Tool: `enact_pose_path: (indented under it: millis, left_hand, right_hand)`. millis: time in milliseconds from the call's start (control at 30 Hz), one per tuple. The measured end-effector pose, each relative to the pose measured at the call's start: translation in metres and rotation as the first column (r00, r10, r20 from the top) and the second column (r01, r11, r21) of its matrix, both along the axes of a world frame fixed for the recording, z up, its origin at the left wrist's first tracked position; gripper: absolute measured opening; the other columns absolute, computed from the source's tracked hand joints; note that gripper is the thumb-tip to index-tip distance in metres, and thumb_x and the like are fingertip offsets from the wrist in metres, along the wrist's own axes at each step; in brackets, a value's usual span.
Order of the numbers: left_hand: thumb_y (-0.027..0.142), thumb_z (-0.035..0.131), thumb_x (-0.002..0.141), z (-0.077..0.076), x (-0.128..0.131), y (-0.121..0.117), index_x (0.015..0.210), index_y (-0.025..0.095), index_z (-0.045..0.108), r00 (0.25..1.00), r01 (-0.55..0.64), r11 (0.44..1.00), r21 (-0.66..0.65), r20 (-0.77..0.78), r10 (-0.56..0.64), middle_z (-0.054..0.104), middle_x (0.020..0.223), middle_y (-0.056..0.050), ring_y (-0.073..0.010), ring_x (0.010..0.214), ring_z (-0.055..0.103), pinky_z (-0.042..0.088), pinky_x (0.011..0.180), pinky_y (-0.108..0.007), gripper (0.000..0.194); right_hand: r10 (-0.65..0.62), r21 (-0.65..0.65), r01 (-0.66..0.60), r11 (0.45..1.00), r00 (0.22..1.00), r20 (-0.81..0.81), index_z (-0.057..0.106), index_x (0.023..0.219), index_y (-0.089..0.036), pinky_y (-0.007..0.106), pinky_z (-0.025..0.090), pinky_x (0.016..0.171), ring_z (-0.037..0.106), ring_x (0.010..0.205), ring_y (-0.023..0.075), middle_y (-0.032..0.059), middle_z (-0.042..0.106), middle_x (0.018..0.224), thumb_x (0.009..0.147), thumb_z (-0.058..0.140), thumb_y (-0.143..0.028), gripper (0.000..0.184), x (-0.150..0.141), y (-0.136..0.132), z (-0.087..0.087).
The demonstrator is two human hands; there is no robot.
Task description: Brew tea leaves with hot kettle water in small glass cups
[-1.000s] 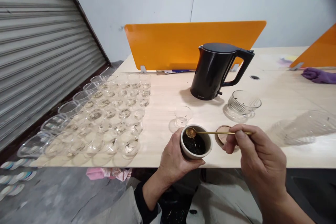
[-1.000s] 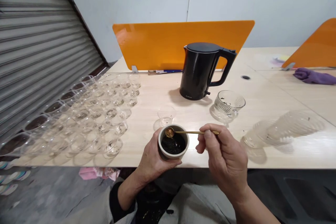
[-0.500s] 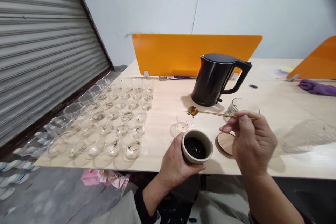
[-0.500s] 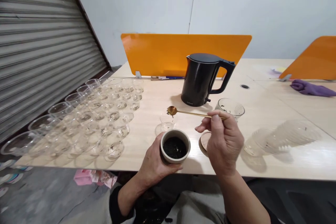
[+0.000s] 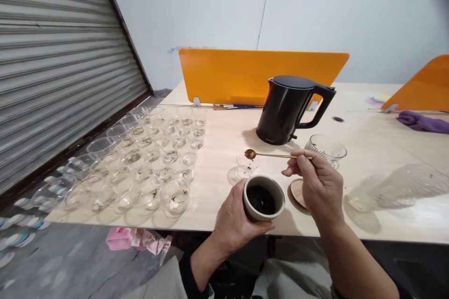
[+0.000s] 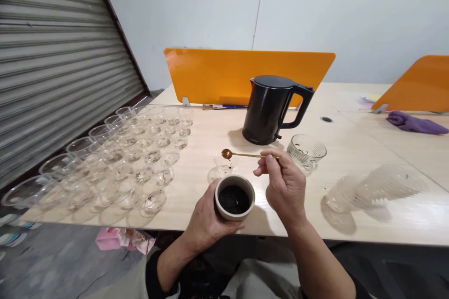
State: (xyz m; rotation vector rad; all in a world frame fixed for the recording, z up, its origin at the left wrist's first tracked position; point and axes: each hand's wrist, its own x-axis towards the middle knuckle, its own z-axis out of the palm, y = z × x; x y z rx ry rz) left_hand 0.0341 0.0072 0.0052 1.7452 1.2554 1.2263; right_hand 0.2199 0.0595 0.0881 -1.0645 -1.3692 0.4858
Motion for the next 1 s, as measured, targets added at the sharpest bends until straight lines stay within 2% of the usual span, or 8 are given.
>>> enact_pose_path:
  millis: [100, 233, 300, 533, 700, 833, 933, 1000]
  left_hand:
    - [0.032, 0.097, 0.058, 0.0, 0.0, 0.0, 0.144, 0.027, 0.041, 1.0, -0.008, 1.0, -0.008, 0.001, 0.008, 0.061, 0.139, -0.01, -0.034, 0.13, 0.06, 0.049, 0.112, -0.053, 0.103]
    - [0.032, 0.097, 0.058, 0.0, 0.0, 0.0, 0.144, 0.028, 0.042, 1.0, -0.008, 1.0, -0.019, 0.003, 0.008, 0.061, 0.14, -0.009, -0.0336, 0.13, 0.06, 0.049, 0.111, -0.052, 0.102]
    - [0.034, 0.097, 0.059, 0.0, 0.0, 0.0, 0.145, 0.027, 0.042, 1.0, -0.003, 1.0, -0.019, 0.004, 0.003, 0.061, 0.141, -0.009, -0.0331, 0.13, 0.06, 0.049, 0.111, -0.051, 0.102]
    - [0.032, 0.096, 0.058, -0.002, 0.001, 0.001, 0.145, 0.025, 0.042, 1.0, -0.019, 1.0, -0.02, -0.018, 0.019, 0.061, 0.14, -0.01, -0.0337, 0.13, 0.06, 0.048, 0.112, -0.051, 0.102]
    - [0.032, 0.093, 0.062, -0.003, 0.0, 0.0, 0.144, 0.025, 0.042, 1.0, 0.002, 1.0, -0.017, 0.002, -0.002, 0.062, 0.139, -0.01, -0.0333, 0.13, 0.059, 0.047, 0.113, -0.051, 0.097]
    - [0.031, 0.091, 0.065, -0.003, 0.001, -0.002, 0.145, 0.024, 0.042, 1.0, 0.003, 1.0, -0.021, 0.002, -0.003, 0.062, 0.14, -0.01, -0.0336, 0.132, 0.059, 0.047, 0.113, -0.052, 0.094]
    - [0.03, 0.091, 0.065, -0.004, 0.001, -0.003, 0.145, 0.024, 0.042, 1.0, -0.006, 1.0, -0.015, -0.006, 0.006, 0.061, 0.14, -0.011, -0.0337, 0.132, 0.059, 0.047, 0.112, -0.052, 0.093]
    - [0.031, 0.091, 0.065, -0.004, 0.002, -0.004, 0.145, 0.023, 0.042, 1.0, -0.013, 1.0, -0.002, -0.012, 0.013, 0.062, 0.14, -0.011, -0.0333, 0.131, 0.059, 0.048, 0.112, -0.052, 0.094]
  right_hand:
    - [-0.028, 0.015, 0.029, 0.999, 0.998, -0.061, 0.07, 0.106, -0.023, 0.034, 0.061, 0.069, 0.07, 0.066, 0.0157, 0.0003, 0.069, 0.083, 0.102, 0.059, -0.039, 0.021, 0.001, 0.001, -0.003]
    - [0.07, 0.014, -0.074, 0.997, 0.977, 0.202, 0.073, 0.108, -0.022, 0.034, 0.06, 0.076, 0.074, 0.079, 0.0197, 0.0015, 0.072, 0.079, 0.099, 0.064, -0.036, 0.018, 0.002, 0.003, -0.011]
    - [0.088, -0.003, -0.09, 0.996, 0.971, 0.224, 0.074, 0.109, -0.022, 0.034, 0.06, 0.076, 0.074, 0.081, 0.02, 0.002, 0.072, 0.08, 0.099, 0.065, -0.035, 0.019, 0.002, 0.002, -0.012]
    - [-0.058, -0.084, 0.039, 0.996, 0.972, -0.228, 0.075, 0.101, -0.02, 0.03, 0.064, 0.07, 0.073, 0.067, 0.0148, 0.0011, 0.073, 0.082, 0.095, 0.069, -0.037, 0.019, 0.019, 0.005, -0.005]
    - [-0.225, -0.051, 0.221, 0.974, 0.908, -0.353, 0.074, 0.096, -0.017, 0.031, 0.065, 0.073, 0.074, 0.065, 0.0147, 0.0021, 0.074, 0.08, 0.092, 0.072, -0.036, 0.019, 0.056, 0.011, 0.007]
    - [-0.373, 0.053, 0.397, 0.917, 0.895, -0.244, 0.072, 0.097, -0.018, 0.033, 0.065, 0.073, 0.077, 0.068, 0.0174, 0.003, 0.075, 0.081, 0.093, 0.07, -0.038, 0.021, 0.082, 0.018, 0.014]
    - [-0.504, 0.112, 0.503, 0.857, 0.864, -0.022, 0.07, 0.1, -0.018, 0.031, 0.062, 0.067, 0.078, 0.072, 0.0205, 0.0046, 0.077, 0.087, 0.096, 0.063, -0.04, 0.023, 0.097, 0.025, 0.013]
    - [-0.581, 0.144, 0.563, 0.814, 0.797, 0.167, 0.07, 0.101, -0.019, 0.029, 0.059, 0.064, 0.079, 0.074, 0.022, 0.0059, 0.078, 0.09, 0.098, 0.057, -0.038, 0.023, 0.105, 0.031, 0.008]
